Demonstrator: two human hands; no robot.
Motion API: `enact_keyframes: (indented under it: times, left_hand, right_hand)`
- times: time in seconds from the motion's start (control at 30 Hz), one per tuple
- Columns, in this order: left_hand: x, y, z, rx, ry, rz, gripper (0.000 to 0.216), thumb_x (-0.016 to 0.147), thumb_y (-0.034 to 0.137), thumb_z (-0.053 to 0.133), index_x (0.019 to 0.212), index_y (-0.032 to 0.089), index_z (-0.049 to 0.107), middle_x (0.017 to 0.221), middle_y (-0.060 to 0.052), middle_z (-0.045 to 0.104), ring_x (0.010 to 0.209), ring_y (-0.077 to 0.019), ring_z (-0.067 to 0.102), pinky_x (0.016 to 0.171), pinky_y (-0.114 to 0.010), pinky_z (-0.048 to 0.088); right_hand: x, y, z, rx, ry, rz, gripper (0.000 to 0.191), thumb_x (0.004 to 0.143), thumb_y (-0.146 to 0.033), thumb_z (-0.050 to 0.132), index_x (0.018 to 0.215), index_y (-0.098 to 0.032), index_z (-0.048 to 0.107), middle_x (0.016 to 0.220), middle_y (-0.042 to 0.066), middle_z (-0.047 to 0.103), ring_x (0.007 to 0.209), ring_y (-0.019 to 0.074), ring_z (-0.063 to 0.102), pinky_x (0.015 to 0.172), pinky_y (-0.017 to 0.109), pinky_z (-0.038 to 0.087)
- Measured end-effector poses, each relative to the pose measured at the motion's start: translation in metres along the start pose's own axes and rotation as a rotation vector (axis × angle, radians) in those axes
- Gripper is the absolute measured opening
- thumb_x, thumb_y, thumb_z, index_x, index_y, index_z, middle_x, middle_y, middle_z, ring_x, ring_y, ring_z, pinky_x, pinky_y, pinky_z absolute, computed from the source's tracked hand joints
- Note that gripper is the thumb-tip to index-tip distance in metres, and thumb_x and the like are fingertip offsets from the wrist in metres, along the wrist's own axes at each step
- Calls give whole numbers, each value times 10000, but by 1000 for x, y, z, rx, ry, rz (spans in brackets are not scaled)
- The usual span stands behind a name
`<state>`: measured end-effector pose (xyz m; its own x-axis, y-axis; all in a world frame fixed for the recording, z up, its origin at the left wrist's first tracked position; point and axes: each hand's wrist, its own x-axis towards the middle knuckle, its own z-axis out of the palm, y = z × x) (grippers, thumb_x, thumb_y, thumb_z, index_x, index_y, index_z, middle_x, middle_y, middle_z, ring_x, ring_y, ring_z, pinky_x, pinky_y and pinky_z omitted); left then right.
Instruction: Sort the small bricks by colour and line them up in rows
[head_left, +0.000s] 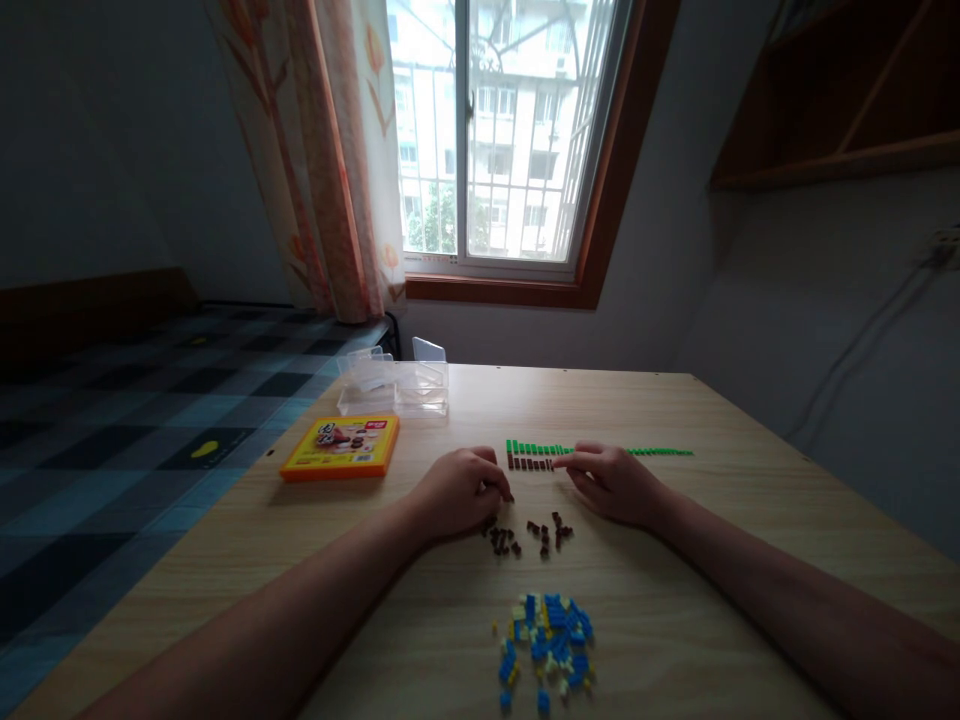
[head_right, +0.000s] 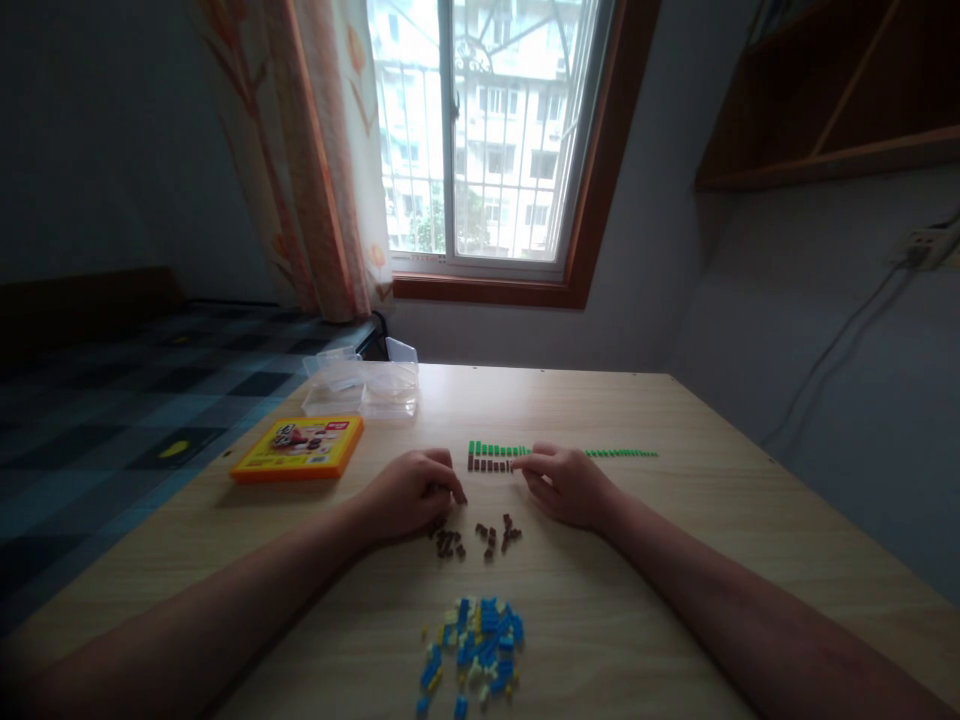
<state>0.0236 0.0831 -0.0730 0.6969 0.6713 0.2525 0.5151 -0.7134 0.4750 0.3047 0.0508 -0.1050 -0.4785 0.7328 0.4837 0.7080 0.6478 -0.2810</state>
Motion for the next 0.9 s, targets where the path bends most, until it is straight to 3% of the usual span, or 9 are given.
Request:
enact_keyframes:
  times: [0.23, 0.47, 0.9]
  left_hand:
    - [-1, -2, 3, 104, -15, 51, 403, 775, 120, 560, 1004, 349, 800, 936, 9, 704, 746, -135, 646, 713, -237, 486]
    - [2, -5, 5, 42, 83, -14, 309, 786, 114, 534, 849, 246, 806, 911, -24, 695, 744, -140, 641, 724, -235, 499]
    - [1, -9, 6, 118, 145, -14, 280, 811, 137, 520, 874, 225, 779, 924, -33, 707, 709, -137, 624, 692, -257, 486]
  right_hand:
    - [7, -32, 1, 45, -94, -56, 321, 960, -218, 487, 1182, -233, 719, 967, 76, 709, 781, 165, 644, 716, 268, 486]
    - [9, -36, 1, 18, -156, -60, 352, 998, -257, 452, 1264, -264, 681, 995, 65, 693, 840, 172, 643, 761, 281, 478]
    - [-1, -18, -6, -45, -73, -110, 245, 988, -291, 521, 982, -234, 759, 817, 58, 675, 687, 138, 614, 643, 245, 449]
